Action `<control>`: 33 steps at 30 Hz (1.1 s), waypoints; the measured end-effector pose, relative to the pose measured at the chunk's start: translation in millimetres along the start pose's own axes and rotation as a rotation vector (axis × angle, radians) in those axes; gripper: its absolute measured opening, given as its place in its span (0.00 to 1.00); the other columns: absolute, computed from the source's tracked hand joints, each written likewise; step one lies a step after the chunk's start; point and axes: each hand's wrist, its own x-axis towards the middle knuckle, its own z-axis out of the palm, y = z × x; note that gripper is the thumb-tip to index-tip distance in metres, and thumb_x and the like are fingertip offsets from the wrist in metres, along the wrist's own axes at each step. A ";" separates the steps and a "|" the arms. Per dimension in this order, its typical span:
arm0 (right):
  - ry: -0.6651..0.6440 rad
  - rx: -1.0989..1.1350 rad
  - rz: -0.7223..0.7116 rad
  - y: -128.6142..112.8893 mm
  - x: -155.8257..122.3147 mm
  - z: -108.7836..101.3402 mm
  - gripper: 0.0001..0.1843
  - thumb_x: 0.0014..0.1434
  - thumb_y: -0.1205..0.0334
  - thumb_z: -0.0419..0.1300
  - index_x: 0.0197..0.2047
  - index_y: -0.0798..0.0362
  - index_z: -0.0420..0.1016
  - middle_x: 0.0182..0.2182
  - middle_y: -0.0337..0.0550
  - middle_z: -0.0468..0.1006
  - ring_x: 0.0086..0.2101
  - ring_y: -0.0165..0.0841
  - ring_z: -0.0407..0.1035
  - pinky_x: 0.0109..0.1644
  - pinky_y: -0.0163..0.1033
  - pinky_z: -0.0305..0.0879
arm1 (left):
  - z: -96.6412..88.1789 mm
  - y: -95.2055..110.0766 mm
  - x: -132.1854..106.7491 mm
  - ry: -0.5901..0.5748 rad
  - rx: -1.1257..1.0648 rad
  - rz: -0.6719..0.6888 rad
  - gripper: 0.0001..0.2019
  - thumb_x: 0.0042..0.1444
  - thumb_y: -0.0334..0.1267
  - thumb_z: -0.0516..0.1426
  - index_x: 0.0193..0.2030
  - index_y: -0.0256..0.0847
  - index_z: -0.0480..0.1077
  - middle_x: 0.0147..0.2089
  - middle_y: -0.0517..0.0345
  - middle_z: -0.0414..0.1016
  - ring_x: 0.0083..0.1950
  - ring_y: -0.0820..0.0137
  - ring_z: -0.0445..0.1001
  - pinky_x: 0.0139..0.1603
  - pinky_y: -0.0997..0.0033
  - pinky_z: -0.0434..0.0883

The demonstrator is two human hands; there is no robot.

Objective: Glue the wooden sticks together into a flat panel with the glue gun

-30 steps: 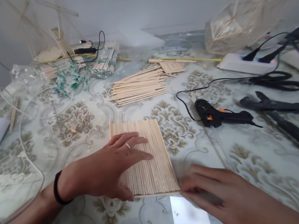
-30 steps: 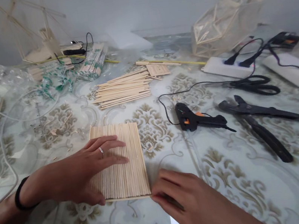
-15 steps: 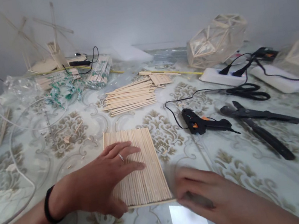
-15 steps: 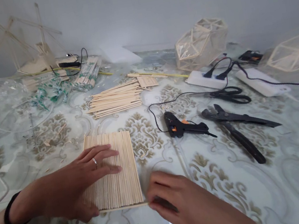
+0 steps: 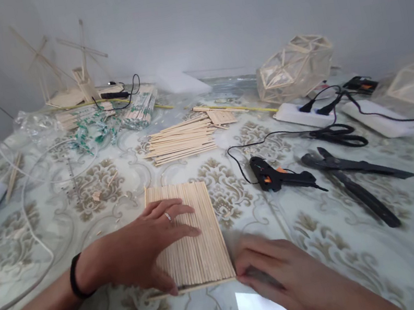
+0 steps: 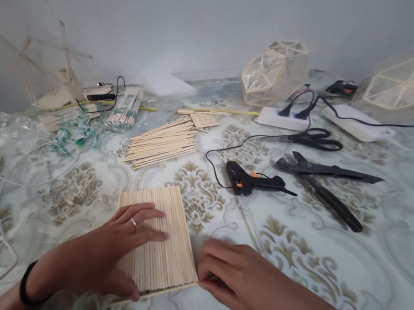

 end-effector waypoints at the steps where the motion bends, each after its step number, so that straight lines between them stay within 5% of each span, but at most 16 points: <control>1: -0.006 -0.006 -0.002 -0.2 1.1 0.0 0.08 0.72 0.65 0.57 0.39 0.49 0.74 0.36 0.39 0.77 0.35 0.33 0.74 0.39 0.38 0.70 | -0.1 -1.1 0.2 0.002 0.000 0.006 0.42 0.44 0.50 0.75 0.67 0.49 0.70 0.75 0.42 0.60 0.78 0.40 0.51 0.73 0.37 0.59; 8: 0.029 -0.030 -0.013 4.8 1.1 3.2 0.14 0.75 0.66 0.49 0.39 0.49 0.73 0.37 0.39 0.77 0.34 0.32 0.75 0.39 0.38 0.72 | -4.1 -2.8 2.3 0.006 0.060 0.035 0.35 0.55 0.53 0.69 0.68 0.47 0.69 0.73 0.43 0.64 0.77 0.48 0.55 0.74 0.44 0.58; 14: -0.008 -0.071 -0.084 8.1 -6.0 5.4 0.15 0.72 0.70 0.48 0.37 0.50 0.72 0.37 0.43 0.76 0.34 0.34 0.74 0.37 0.38 0.73 | 3.9 -5.6 4.4 0.155 0.034 0.019 0.34 0.57 0.49 0.69 0.68 0.47 0.67 0.70 0.42 0.67 0.75 0.49 0.60 0.72 0.44 0.61; 18: -0.016 0.034 0.028 9.9 -11.9 -11.7 0.13 0.71 0.70 0.49 0.36 0.49 0.68 0.36 0.41 0.76 0.34 0.33 0.74 0.38 0.37 0.74 | 9.6 -10.5 8.3 0.264 0.067 -0.017 0.27 0.61 0.45 0.65 0.65 0.42 0.68 0.67 0.39 0.68 0.73 0.49 0.62 0.71 0.42 0.62; 23: 0.253 -0.061 0.267 11.4 -22.9 -35.0 0.05 0.71 0.61 0.54 0.41 0.46 0.69 0.33 0.38 0.77 0.30 0.33 0.74 0.36 0.37 0.74 | 16.0 -20.6 10.7 0.378 0.168 -0.084 0.28 0.66 0.47 0.60 0.68 0.37 0.64 0.74 0.34 0.60 0.77 0.47 0.55 0.75 0.36 0.53; 28: 0.364 -0.145 0.246 4.5 -30.3 -18.1 0.08 0.71 0.64 0.51 0.43 0.46 0.70 0.33 0.39 0.78 0.30 0.34 0.76 0.35 0.36 0.74 | 25.1 -26.0 11.5 0.329 0.173 -0.163 0.37 0.63 0.57 0.61 0.73 0.41 0.59 0.77 0.36 0.56 0.79 0.45 0.51 0.77 0.35 0.48; 33: 0.502 -0.177 0.263 -4.2 -33.3 -3.1 0.07 0.71 0.66 0.51 0.45 0.45 0.68 0.32 0.38 0.77 0.29 0.33 0.77 0.32 0.35 0.74 | 20.1 -22.9 12.6 0.321 0.172 -0.177 0.37 0.59 0.57 0.65 0.70 0.42 0.63 0.72 0.36 0.64 0.75 0.43 0.58 0.72 0.35 0.56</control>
